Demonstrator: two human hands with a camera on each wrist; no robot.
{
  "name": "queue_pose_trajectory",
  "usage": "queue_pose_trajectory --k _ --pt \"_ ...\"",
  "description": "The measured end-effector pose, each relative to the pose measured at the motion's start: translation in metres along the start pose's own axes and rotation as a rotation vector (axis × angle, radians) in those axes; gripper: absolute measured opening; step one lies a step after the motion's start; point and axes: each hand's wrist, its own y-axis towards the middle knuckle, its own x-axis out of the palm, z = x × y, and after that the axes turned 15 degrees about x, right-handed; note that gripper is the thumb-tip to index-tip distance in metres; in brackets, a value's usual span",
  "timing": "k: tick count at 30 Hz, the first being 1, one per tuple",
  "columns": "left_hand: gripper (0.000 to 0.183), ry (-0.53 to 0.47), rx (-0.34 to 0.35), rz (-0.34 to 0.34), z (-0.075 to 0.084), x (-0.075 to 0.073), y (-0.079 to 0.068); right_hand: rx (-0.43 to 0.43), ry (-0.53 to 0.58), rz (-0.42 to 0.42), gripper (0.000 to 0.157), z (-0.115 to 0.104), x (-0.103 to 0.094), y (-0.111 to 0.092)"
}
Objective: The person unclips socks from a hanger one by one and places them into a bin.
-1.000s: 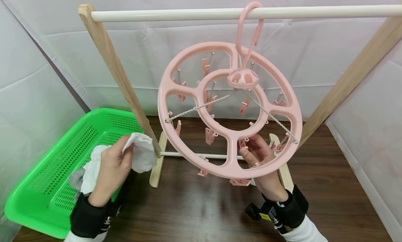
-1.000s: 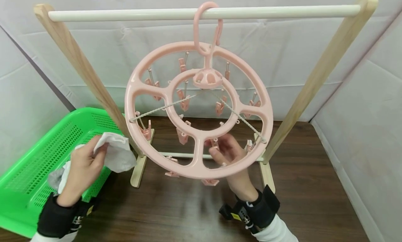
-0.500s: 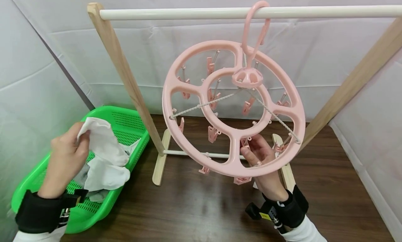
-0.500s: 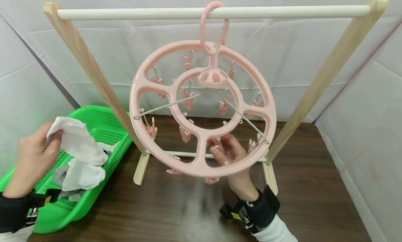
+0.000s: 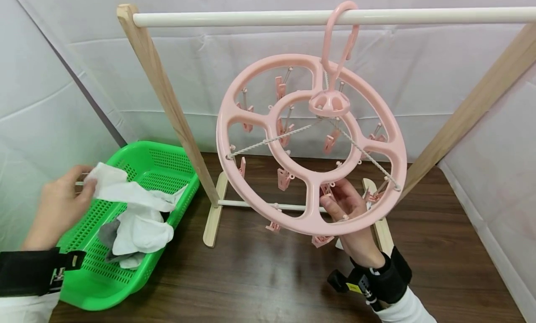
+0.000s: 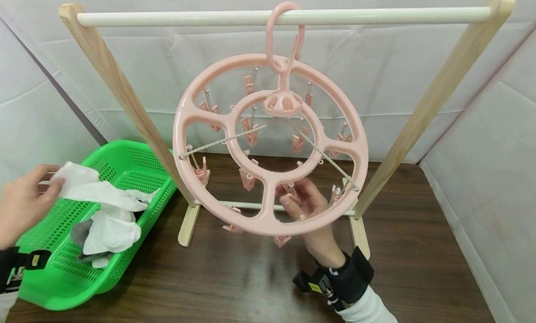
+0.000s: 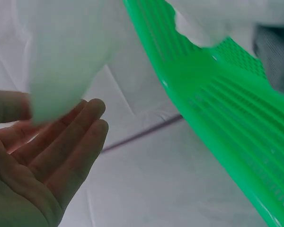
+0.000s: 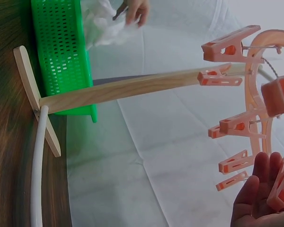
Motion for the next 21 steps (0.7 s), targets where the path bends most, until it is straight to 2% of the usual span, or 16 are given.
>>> queue_pose_trajectory --k 1,4,5,6,7,8,11,12,14,17,21 --pt "0.026 -0.050 0.003 -0.005 -0.023 0.006 -0.008 0.004 0.000 -0.001 0.033 0.000 0.000 0.000" --pt "0.034 -0.101 -0.054 -0.052 -0.072 0.018 -0.024 0.013 -0.007 -0.003 0.035 0.000 -0.001 0.000" --pt "0.035 -0.140 -0.029 -0.040 -0.088 0.022 -0.030 0.017 -0.012 -0.001 0.035 0.000 -0.002 0.000" --pt "0.036 -0.152 -0.032 -0.048 -0.097 0.024 -0.032 0.018 -0.016 0.001 0.035 0.000 -0.002 0.000" --pt "0.036 -0.145 -0.030 -0.060 -0.098 0.023 -0.032 0.018 -0.019 0.002 0.034 0.000 -0.003 0.000" --pt "0.036 -0.104 -0.047 -0.088 -0.085 0.019 -0.027 0.018 -0.018 0.002 0.035 0.000 -0.003 0.000" --pt "0.031 -0.043 -0.005 -0.136 -0.054 0.008 -0.014 0.019 -0.014 0.004 0.035 0.000 -0.004 0.000" --pt "0.030 0.012 -0.013 -0.172 -0.039 0.004 -0.008 0.021 -0.013 0.002 0.035 0.000 -0.005 0.000" --pt "0.028 0.030 0.025 -0.204 -0.021 -0.002 -0.002 0.031 -0.021 0.003 0.031 0.001 -0.006 0.000" --pt "0.029 0.045 0.055 -0.257 -0.006 -0.007 0.002 0.058 -0.037 0.008 0.026 0.004 -0.009 -0.001" --pt "0.032 0.031 0.094 -0.285 0.000 -0.004 0.001 0.106 -0.045 -0.003 0.032 0.010 -0.016 -0.003"
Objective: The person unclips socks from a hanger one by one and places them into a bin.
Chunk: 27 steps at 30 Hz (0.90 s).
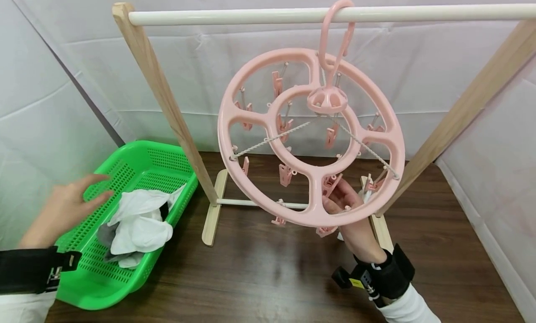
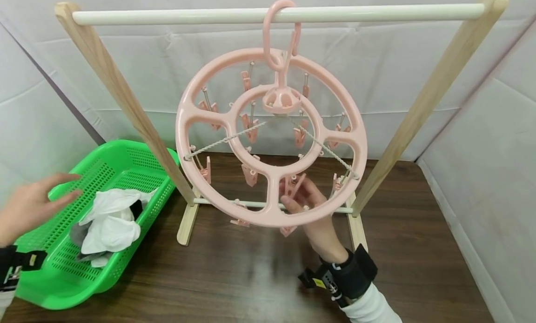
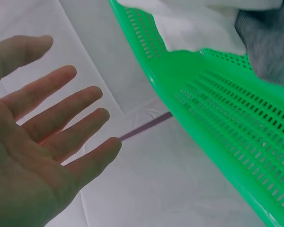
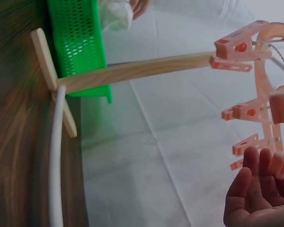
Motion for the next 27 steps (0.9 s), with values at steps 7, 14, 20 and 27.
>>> queue_pose_trajectory --k 7,14,20,27 --pt "0.036 -0.031 0.075 -0.001 0.010 0.009 0.006 0.114 -0.117 -0.089 0.050 0.014 -0.021 -0.010" --pt "0.042 -0.089 0.135 0.003 0.028 0.017 0.011 0.122 -0.325 -0.005 0.042 0.012 -0.047 -0.026" --pt "0.045 -0.152 0.144 0.008 0.047 0.022 0.011 0.125 -0.476 -0.004 0.032 -0.009 -0.068 -0.045" --pt "0.046 -0.188 0.213 0.075 0.071 0.035 0.008 -0.029 -0.390 0.259 0.026 -0.027 -0.078 -0.046"
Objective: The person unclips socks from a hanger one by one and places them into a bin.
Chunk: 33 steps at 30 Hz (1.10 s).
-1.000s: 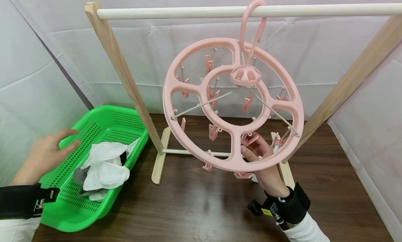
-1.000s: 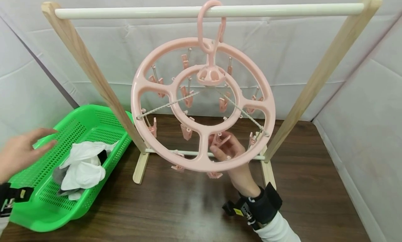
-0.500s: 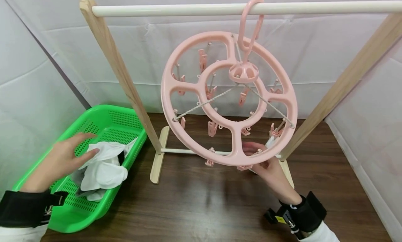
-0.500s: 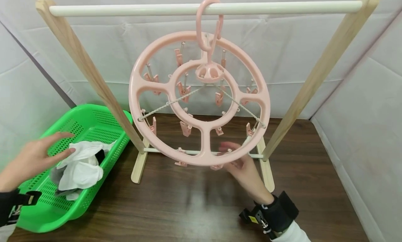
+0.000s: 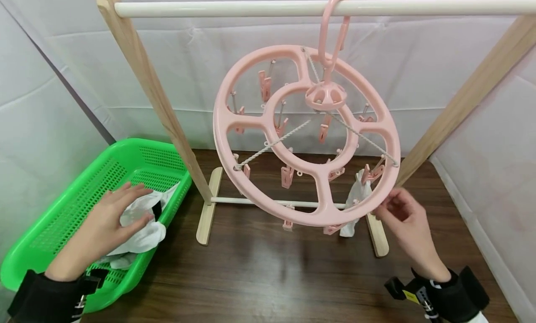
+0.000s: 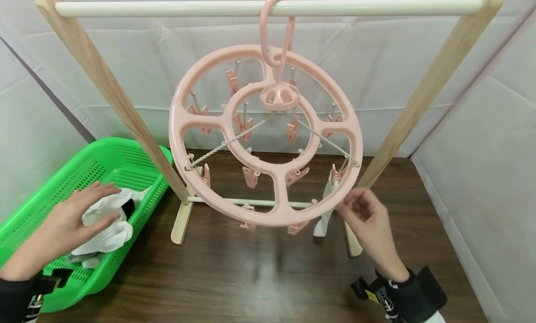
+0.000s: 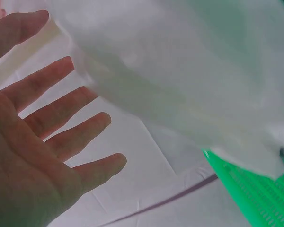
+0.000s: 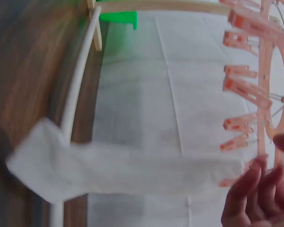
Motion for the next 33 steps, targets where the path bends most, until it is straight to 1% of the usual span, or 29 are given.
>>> queue_pose_trajectory --k 2,3,5,8,10,13,17,20,22,24,27,30,33 --pt "0.048 0.009 0.026 0.017 0.006 0.006 -0.001 -0.012 0.009 0.092 0.029 -0.003 0.002 0.005" --pt "0.048 0.015 0.043 0.028 0.008 0.008 -0.001 -0.016 0.017 0.122 0.032 -0.003 0.003 0.008" --pt "0.048 0.022 0.071 0.043 0.013 0.013 -0.001 -0.020 0.033 0.127 0.041 -0.004 0.006 0.014" --pt "0.050 0.015 0.100 0.062 0.022 0.019 -0.001 -0.016 0.015 0.102 0.050 -0.005 0.010 0.022" --pt "0.049 0.004 0.110 0.073 0.028 0.023 0.000 -0.006 -0.015 0.078 0.051 -0.006 0.011 0.027" --pt "0.050 -0.002 0.133 0.103 0.037 0.029 0.001 0.003 -0.021 0.031 0.053 -0.006 0.013 0.034" --pt "0.061 0.008 0.160 0.134 0.047 0.037 0.002 -0.002 -0.038 -0.020 0.051 -0.008 0.014 0.043" --pt "0.060 0.019 0.165 0.127 0.055 0.042 0.004 0.007 -0.031 -0.043 0.046 -0.011 0.017 0.047" --pt "0.059 0.027 0.173 0.120 0.059 0.045 0.006 0.018 0.003 -0.062 0.045 -0.013 0.020 0.049" --pt "0.059 0.028 0.182 0.116 0.063 0.049 0.007 0.030 0.060 -0.089 0.044 -0.014 0.024 0.050" --pt "0.057 0.018 0.204 0.117 0.066 0.055 0.010 0.024 0.124 -0.121 0.042 -0.015 0.029 0.050" --pt "0.056 0.004 0.237 0.118 0.069 0.065 0.014 0.004 0.175 -0.151 0.036 -0.015 0.033 0.050" --pt "0.055 -0.021 0.262 0.104 0.071 0.076 0.018 0.004 0.206 -0.186 0.028 -0.016 0.037 0.047"
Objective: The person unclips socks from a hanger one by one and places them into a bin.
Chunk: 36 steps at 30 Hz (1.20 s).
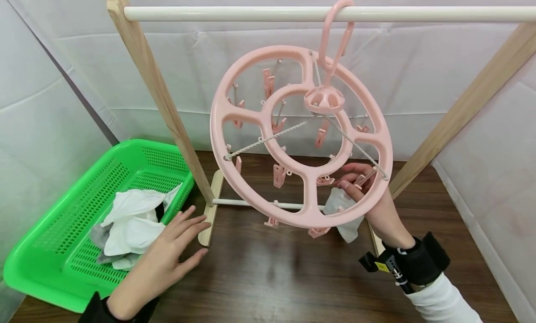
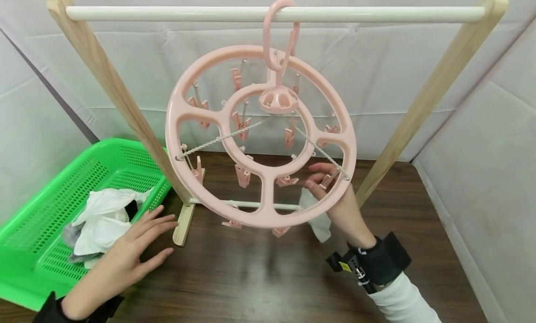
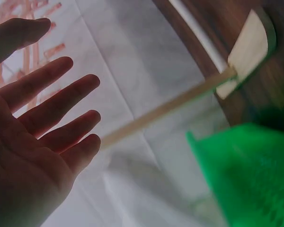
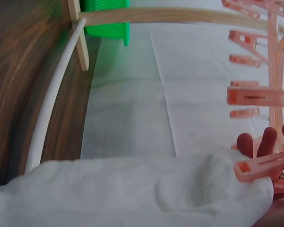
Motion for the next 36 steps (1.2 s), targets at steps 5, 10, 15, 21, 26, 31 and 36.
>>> queue_pose_trajectory --k 5,10,15,21,26,31,36 --pt "0.041 -0.042 0.009 -0.057 0.000 0.023 0.006 0.044 0.010 -0.051 0.019 -0.001 0.006 -0.006" --pt "0.046 -0.103 0.038 -0.086 0.002 0.051 0.019 0.065 0.035 -0.142 0.018 -0.003 0.012 -0.010" --pt "0.044 -0.200 0.090 -0.101 0.005 0.079 0.043 0.077 0.069 -0.224 0.019 -0.005 0.016 -0.013" --pt "0.043 -0.363 0.075 -0.068 0.013 0.107 0.075 0.031 0.110 -0.265 0.022 -0.003 0.024 -0.017" --pt "0.047 -0.573 0.049 0.064 0.019 0.127 0.098 0.011 0.129 -0.312 0.022 -0.002 0.033 -0.020" --pt "0.037 -0.537 0.122 0.128 0.022 0.136 0.110 0.005 0.121 -0.354 0.021 -0.004 0.037 -0.023" --pt "0.022 -0.271 0.170 0.099 0.022 0.132 0.110 0.020 0.117 -0.375 0.022 -0.004 0.036 -0.025"
